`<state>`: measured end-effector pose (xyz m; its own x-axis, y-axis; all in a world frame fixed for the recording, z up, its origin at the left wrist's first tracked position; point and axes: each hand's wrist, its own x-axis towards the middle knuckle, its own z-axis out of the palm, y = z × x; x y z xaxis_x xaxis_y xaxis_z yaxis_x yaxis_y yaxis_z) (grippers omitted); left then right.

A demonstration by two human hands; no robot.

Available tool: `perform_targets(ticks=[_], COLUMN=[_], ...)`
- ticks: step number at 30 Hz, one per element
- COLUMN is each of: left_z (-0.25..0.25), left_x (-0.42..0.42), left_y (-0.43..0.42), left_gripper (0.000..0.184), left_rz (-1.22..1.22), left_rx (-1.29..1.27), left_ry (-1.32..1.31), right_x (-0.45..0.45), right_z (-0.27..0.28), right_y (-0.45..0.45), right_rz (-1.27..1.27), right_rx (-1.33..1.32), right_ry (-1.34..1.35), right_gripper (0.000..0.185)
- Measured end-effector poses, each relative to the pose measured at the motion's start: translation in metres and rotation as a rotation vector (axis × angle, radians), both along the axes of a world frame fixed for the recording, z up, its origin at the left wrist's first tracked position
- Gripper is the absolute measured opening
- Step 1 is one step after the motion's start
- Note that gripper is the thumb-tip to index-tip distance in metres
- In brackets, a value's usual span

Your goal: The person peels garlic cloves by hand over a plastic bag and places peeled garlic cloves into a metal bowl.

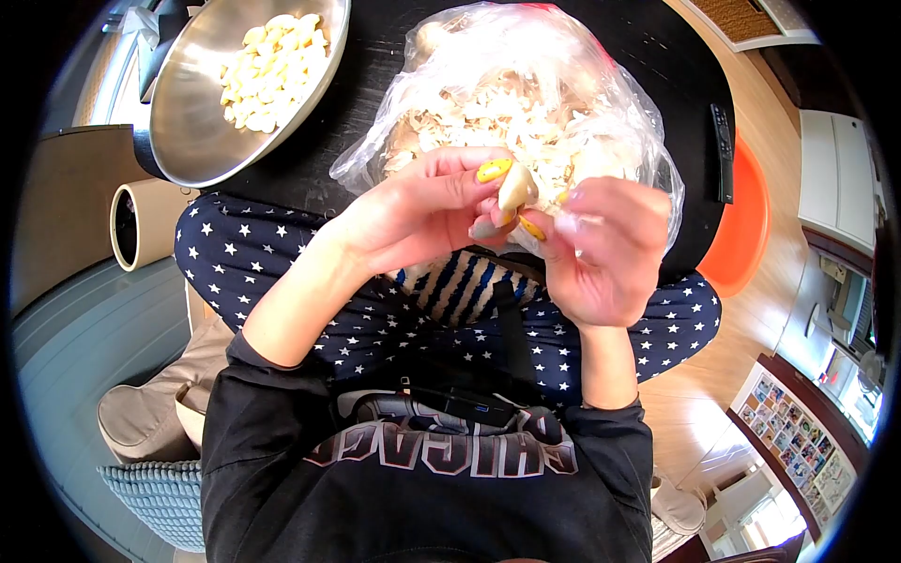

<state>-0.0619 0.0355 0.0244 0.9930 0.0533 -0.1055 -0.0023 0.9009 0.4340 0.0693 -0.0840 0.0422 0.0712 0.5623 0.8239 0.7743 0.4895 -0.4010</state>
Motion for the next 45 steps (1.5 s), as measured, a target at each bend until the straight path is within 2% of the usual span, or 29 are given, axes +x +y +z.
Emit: perform_targets(ticks=[2, 9, 20, 22, 31, 35, 40, 42, 45], left_z=[0.000, 0.001, -0.001, -0.003, 0.002, 0.003, 0.000, 0.001, 0.009], left_x=[0.000, 0.002, 0.004, 0.004, 0.002, 0.003, 0.001, 0.003, 0.004], left_y=[0.001, 0.001, -0.001, -0.001, -0.002, 0.002, 0.005, 0.004, 0.003], left_gripper=[0.022, 0.025, 0.030, 0.032, 0.027, 0.022, 0.017, 0.019, 0.021], left_rz=[0.004, -0.031, 0.007, -0.003, 0.011, -0.017, 0.003, 0.014, 0.022], left_rx=[-0.007, -0.028, 0.021, 0.029, 0.081, 0.108, 0.365, 0.430, 0.522], left_ry=[-0.004, -0.085, -0.042, -0.103, -0.076, -0.141, -0.096, -0.093, -0.070], right_x=[-0.004, 0.004, 0.002, 0.002, 0.000, 0.002, 0.003, 0.003, 0.007], right_z=[0.007, 0.005, 0.003, 0.003, 0.006, -0.001, -0.001, -0.001, -0.002], right_y=[0.006, 0.006, 0.006, 0.006, 0.006, 0.005, 0.005, 0.003, 0.003], right_rz=[-0.167, -0.058, -0.125, -0.127, -0.113, 0.028, 0.091, 0.032, -0.024], right_rx=[-0.046, -0.089, -0.118, -0.112, -0.190, -0.226, -0.228, -0.223, -0.192], right_ry=[0.106, 0.124, 0.134, 0.139, 0.331, 0.451, 0.526, 0.631, 0.633], right_gripper=[0.039, 0.034, 0.030, 0.030, 0.027, 0.021, 0.016, 0.013, 0.012])
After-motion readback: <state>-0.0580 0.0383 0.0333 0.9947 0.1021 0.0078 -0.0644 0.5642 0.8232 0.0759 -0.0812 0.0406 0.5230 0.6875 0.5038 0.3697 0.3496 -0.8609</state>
